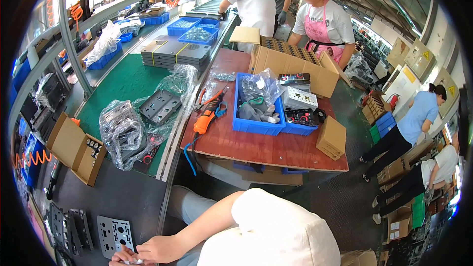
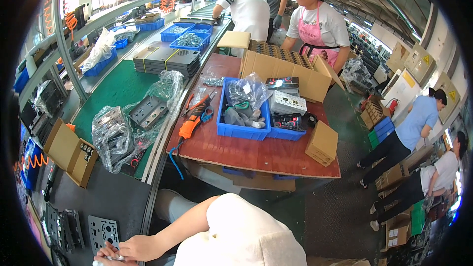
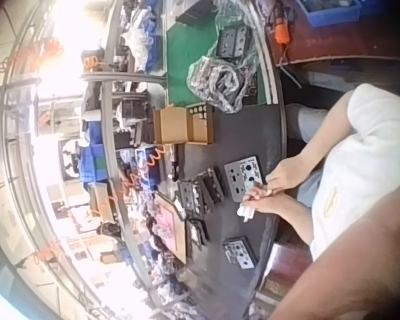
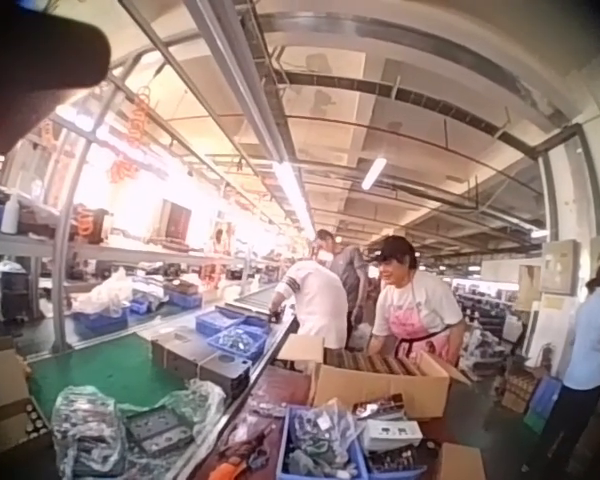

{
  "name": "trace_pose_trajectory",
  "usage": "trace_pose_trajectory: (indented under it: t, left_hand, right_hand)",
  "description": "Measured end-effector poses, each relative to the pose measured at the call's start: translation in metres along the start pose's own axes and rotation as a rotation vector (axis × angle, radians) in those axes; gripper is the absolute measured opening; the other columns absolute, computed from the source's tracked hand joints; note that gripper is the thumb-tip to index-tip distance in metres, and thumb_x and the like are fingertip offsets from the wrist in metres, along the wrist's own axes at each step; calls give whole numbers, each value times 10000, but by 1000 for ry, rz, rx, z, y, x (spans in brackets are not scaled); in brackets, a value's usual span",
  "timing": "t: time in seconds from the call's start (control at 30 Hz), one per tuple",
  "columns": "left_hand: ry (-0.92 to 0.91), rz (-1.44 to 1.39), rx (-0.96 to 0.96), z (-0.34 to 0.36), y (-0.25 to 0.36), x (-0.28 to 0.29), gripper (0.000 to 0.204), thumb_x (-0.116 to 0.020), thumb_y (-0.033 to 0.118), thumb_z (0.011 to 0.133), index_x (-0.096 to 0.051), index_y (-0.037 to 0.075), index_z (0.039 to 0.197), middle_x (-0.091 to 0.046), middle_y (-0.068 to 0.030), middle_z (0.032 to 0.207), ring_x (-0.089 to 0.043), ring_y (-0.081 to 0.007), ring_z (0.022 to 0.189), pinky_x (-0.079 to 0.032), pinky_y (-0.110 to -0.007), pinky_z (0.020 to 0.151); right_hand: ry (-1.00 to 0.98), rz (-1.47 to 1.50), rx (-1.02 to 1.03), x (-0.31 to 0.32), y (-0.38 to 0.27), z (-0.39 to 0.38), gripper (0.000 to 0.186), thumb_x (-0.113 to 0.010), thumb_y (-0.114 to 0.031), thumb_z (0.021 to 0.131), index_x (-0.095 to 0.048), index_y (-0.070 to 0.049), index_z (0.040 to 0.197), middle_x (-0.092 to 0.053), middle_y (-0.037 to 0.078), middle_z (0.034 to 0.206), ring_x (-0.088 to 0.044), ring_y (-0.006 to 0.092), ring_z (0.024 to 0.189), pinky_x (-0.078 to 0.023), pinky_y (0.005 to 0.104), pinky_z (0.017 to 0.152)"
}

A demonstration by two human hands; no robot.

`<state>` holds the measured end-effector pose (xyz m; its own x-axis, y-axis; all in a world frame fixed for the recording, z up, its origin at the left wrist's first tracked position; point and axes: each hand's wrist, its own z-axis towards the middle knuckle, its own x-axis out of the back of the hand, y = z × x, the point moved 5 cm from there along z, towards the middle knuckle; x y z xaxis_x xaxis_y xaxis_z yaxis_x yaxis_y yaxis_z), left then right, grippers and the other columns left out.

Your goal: The recorder is unpacking, cleaning, and inspecting electrical or industrial control panel components at a factory workbench.

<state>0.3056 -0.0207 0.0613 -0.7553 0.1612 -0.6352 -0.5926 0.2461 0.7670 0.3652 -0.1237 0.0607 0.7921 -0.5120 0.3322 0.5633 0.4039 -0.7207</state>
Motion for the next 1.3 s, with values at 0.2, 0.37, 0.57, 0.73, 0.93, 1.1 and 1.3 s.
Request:
trace_pose_trajectory:
  t: [0.2,0.37,0.57,0.73,0.93,1.1,1.3]
  left_hand:
    - [-536,-424,432,17,-33,23,339,-524,321,929,-425,137,663,-374,36,561,-313,-79,476,-311,-228,471]
    - [-198,-275,348,0,-39,-3,326,-421,368,970,-487,110,782,-229,73,485,-163,-43,397,-221,-224,435]
    - [-175,-38,236,-7,-30,17,308,-387,341,985,-516,74,902,-268,53,539,-238,-54,456,-339,-236,483]
    - [-199,142,260,-16,-34,17,277,-407,284,982,-529,40,935,-406,1,613,-426,-95,524,-479,-289,544]
    - [-222,134,262,-20,-31,22,265,-405,277,982,-531,51,921,-430,-8,614,-466,-105,540,-490,-291,553]
    - [-205,136,275,-21,-29,31,230,-444,258,969,-537,49,950,-417,6,628,-453,-94,553,-475,-276,553]
    - [-176,143,281,-23,-32,35,233,-446,265,969,-537,52,950,-422,7,625,-457,-93,554,-477,-275,555]
  right_hand:
    - [-114,-442,281,13,1,-7,158,-542,-177,805,-488,-69,703,-484,78,686,-521,251,603,-432,358,487]
    - [-118,-337,114,89,20,-3,304,-705,-159,699,-601,-44,961,-615,109,917,-599,285,811,-504,374,666]
    - [114,-819,-105,192,92,4,174,-593,-10,764,-613,-21,936,-627,122,890,-598,287,843,-496,370,730]
    - [-124,-941,-100,194,125,-4,220,-574,-16,711,-598,8,929,-624,122,956,-578,281,929,-474,359,819]
    - [-488,-1155,34,186,164,16,452,-551,-5,681,-505,57,1126,-534,183,1186,-522,294,1097,-449,354,912]
    - [-673,-1159,-75,187,172,33,503,-595,-10,679,-475,57,1162,-527,188,1182,-541,307,1046,-482,365,832]
    - [-718,-1118,-219,186,176,50,380,-537,-27,720,-523,35,1094,-605,187,1046,-596,315,929,-495,384,776]
